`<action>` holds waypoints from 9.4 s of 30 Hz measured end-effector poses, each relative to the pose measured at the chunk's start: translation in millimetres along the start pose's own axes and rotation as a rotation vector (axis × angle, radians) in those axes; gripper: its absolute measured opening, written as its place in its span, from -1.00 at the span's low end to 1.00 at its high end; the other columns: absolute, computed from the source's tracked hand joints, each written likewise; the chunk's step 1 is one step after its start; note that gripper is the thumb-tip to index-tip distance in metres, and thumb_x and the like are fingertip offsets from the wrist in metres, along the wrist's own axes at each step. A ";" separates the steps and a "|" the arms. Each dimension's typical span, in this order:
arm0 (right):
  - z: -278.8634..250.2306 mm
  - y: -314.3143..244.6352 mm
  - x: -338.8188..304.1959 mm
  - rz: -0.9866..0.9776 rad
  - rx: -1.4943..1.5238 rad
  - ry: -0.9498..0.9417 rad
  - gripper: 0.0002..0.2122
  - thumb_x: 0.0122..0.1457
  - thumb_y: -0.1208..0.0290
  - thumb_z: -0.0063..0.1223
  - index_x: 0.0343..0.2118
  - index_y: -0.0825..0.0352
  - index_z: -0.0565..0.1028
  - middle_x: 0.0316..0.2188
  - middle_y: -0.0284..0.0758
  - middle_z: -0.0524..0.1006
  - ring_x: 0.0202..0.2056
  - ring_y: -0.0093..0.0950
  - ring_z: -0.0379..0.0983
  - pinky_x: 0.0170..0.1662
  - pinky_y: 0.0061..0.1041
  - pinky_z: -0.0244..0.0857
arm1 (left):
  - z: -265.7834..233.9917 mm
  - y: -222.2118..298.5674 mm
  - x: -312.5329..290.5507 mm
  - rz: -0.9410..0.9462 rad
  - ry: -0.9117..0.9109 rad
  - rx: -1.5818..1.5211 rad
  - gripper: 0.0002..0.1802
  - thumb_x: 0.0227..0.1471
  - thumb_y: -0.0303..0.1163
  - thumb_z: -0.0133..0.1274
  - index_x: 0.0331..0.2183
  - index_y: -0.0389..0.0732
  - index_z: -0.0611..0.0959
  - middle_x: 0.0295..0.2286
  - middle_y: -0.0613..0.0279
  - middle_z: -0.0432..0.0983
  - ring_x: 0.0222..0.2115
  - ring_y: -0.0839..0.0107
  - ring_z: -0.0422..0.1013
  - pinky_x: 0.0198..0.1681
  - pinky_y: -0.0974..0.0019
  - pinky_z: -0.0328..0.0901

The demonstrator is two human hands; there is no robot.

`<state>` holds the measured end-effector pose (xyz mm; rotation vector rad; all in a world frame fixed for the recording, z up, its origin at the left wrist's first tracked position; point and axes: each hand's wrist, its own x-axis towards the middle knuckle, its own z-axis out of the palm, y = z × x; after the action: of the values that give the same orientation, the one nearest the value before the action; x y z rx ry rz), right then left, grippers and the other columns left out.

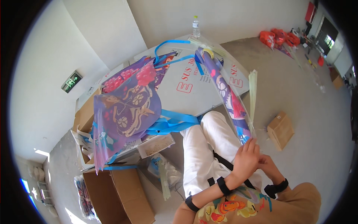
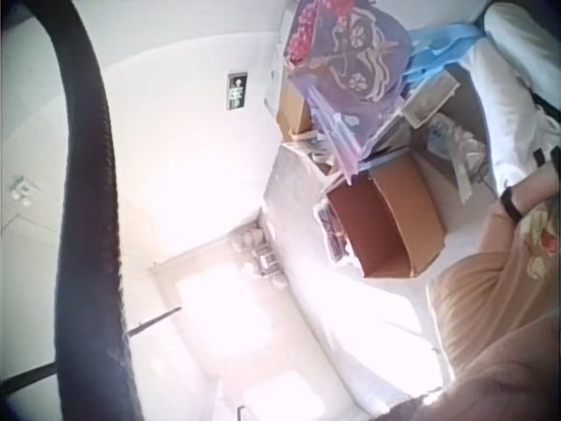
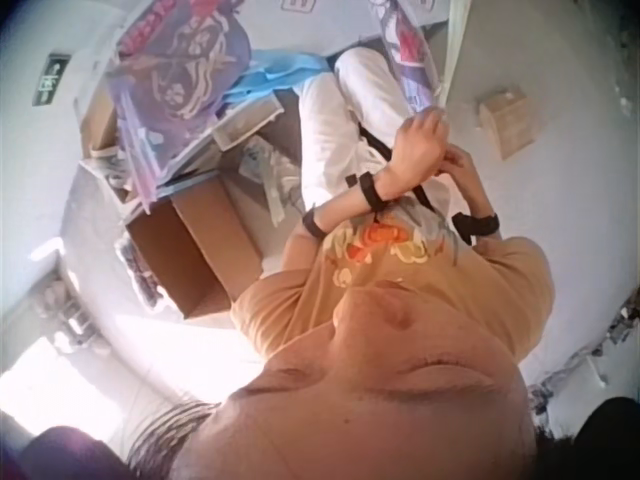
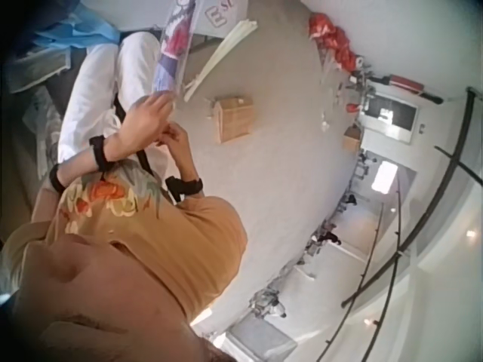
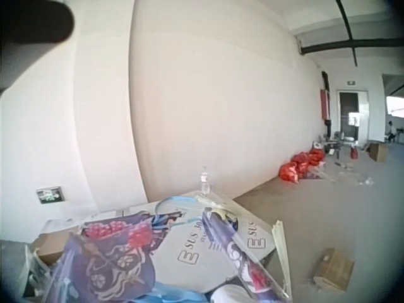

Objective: Assembling a colorful plastic kite by attaching tails and folding.

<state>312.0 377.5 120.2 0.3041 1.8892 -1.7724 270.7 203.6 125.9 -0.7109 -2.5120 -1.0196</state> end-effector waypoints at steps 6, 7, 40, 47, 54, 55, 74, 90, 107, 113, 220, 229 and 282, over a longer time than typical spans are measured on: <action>-3.8 3.5 6.8 0.057 0.063 -0.058 -0.79 0.20 0.60 0.08 -0.10 0.46 0.54 -0.29 -0.31 0.60 -0.30 -0.49 0.56 -0.23 -0.52 0.46 | 11.0 -17.7 -5.5 -0.138 -0.065 0.008 -0.63 -0.30 -0.46 0.19 -0.32 -0.32 0.54 -0.14 0.01 0.51 -0.11 0.11 0.47 -0.17 0.20 0.44; -3.7 4.9 8.8 0.088 0.053 -0.041 -0.79 0.20 0.60 0.07 -0.11 0.47 0.54 -0.29 -0.30 0.60 -0.29 -0.49 0.57 -0.23 -0.51 0.46 | 13.6 -20.5 -7.1 -0.169 -0.117 0.025 -0.63 -0.30 -0.46 0.19 -0.32 -0.32 0.55 -0.17 0.04 0.51 -0.14 0.14 0.48 -0.20 0.21 0.44; 7.5 27.2 29.6 -0.164 -0.005 0.129 -0.87 0.17 0.61 0.11 -0.21 0.39 0.53 -0.37 -0.42 0.56 -0.36 -0.59 0.50 -0.31 -0.58 0.38 | 16.3 -2.6 -13.6 -0.200 -0.232 -0.109 -0.66 -0.23 -0.51 0.24 -0.33 -0.28 0.51 -0.29 0.09 0.46 -0.22 0.13 0.48 -0.34 0.20 0.48; 33.7 25.1 50.6 -0.185 0.377 0.065 -0.55 0.23 0.35 0.13 0.15 0.33 0.34 0.03 -0.30 0.45 0.03 -0.45 0.40 0.12 -0.36 0.27 | -13.3 -22.8 -8.6 -0.276 0.108 -0.580 -0.85 0.07 -0.59 0.07 -0.26 -0.30 0.49 -0.03 -0.06 0.45 -0.16 0.12 0.49 -0.19 0.30 0.46; 83.3 -9.9 75.3 0.104 1.168 -0.565 -0.24 0.34 -0.25 -0.34 0.32 0.39 0.13 0.20 -0.13 0.34 0.18 -0.25 0.31 0.32 -0.15 0.06 | -48.6 -37.4 -40.1 -0.472 0.358 -1.315 -0.90 0.19 -0.64 0.01 -0.27 -0.23 0.49 0.04 -0.03 0.39 0.11 0.13 0.35 0.14 0.00 0.37; 96.7 -11.3 88.8 0.146 1.126 -0.534 -0.27 0.34 -0.21 -0.28 0.30 0.40 0.17 0.15 -0.15 0.38 0.14 -0.28 0.35 0.27 -0.20 0.14 | -52.6 -36.1 -43.9 -0.483 0.358 -1.368 -0.88 0.16 -0.67 0.00 -0.30 -0.24 0.48 0.06 -0.05 0.37 0.18 0.09 0.28 0.17 -0.07 0.34; 125.4 -14.6 194.1 0.216 0.304 -0.359 -0.76 0.23 0.39 0.14 -0.12 0.39 0.45 -0.22 -0.21 0.64 -0.19 -0.45 0.62 -0.19 -0.56 0.45 | -70.3 -127.5 -108.3 -1.260 -0.223 -1.012 -0.64 0.25 -0.17 0.08 -0.38 -0.29 0.65 -0.39 0.19 0.66 -0.44 0.46 0.58 -0.42 0.46 0.42; 156.2 7.3 149.6 0.205 -0.178 -0.400 -0.73 0.23 0.31 0.13 -0.21 0.44 0.44 -0.41 -0.24 0.61 -0.45 -0.48 0.61 -0.46 -0.55 0.41 | -110.8 -128.5 -115.3 -0.793 -0.243 0.019 -0.84 -0.04 -0.42 0.24 -0.34 -0.21 0.65 -0.39 0.16 0.56 -0.35 0.21 0.52 -0.28 0.21 0.38; 161.0 6.8 155.7 0.014 -0.032 -0.286 -0.60 0.26 0.25 0.17 0.03 0.40 0.39 -0.10 -0.27 0.49 -0.09 -0.52 0.47 -0.10 -0.51 0.40 | -115.5 -240.9 -151.9 -1.207 0.031 -0.843 -0.50 0.13 -0.45 0.15 0.05 -0.44 0.42 -0.31 0.07 0.62 -0.29 0.28 0.60 -0.07 0.28 0.47; 166.9 -11.5 142.2 0.432 0.430 -0.454 -0.51 0.25 0.08 0.16 0.05 0.42 0.46 0.02 -0.19 0.52 0.00 -0.39 0.51 0.06 -0.48 0.33 | -122.4 -164.8 -101.7 -1.039 0.271 -1.173 -0.59 0.13 -0.64 0.06 0.02 -0.40 0.38 -0.35 0.14 0.57 -0.33 0.31 0.59 -0.13 0.27 0.48; 86.8 -22.4 51.7 -0.272 0.226 -0.010 -0.79 0.10 0.69 0.19 -0.53 0.39 0.35 -0.30 -0.34 0.40 -0.25 -0.56 0.53 -0.17 -0.56 0.47 | -79.8 -53.2 -81.2 -1.031 0.305 -0.956 -0.79 0.09 -0.54 0.19 -0.55 -0.33 0.54 -0.22 0.07 0.49 -0.25 0.42 0.51 -0.26 0.36 0.47; 81.8 -27.4 49.5 -0.019 0.362 -0.026 -0.74 0.15 0.60 0.18 -0.12 0.43 0.38 -0.30 -0.30 0.47 -0.28 -0.49 0.56 -0.20 -0.53 0.46 | -76.3 -72.4 -69.2 -1.264 0.097 -1.123 -0.79 0.11 -0.45 0.22 -0.26 -0.36 0.58 -0.54 0.31 0.52 -0.57 0.57 0.45 -0.46 0.47 0.43; 84.6 -51.6 85.9 -0.148 -0.066 -0.106 -0.79 0.28 0.44 0.00 -0.06 0.34 0.40 -0.28 -0.33 0.54 -0.36 -0.57 0.47 -0.28 -0.61 0.28 | -322.0 -426.5 -300.8 -1.264 1.710 -0.917 -0.48 0.12 -0.05 0.22 -0.07 -0.25 0.54 -0.16 0.17 0.54 -0.10 0.24 0.49 -0.09 0.18 0.38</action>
<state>233.0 272.9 120.0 0.0465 1.9330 -1.7782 314.9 -387.6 -31.0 1.3256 -0.5966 -1.8196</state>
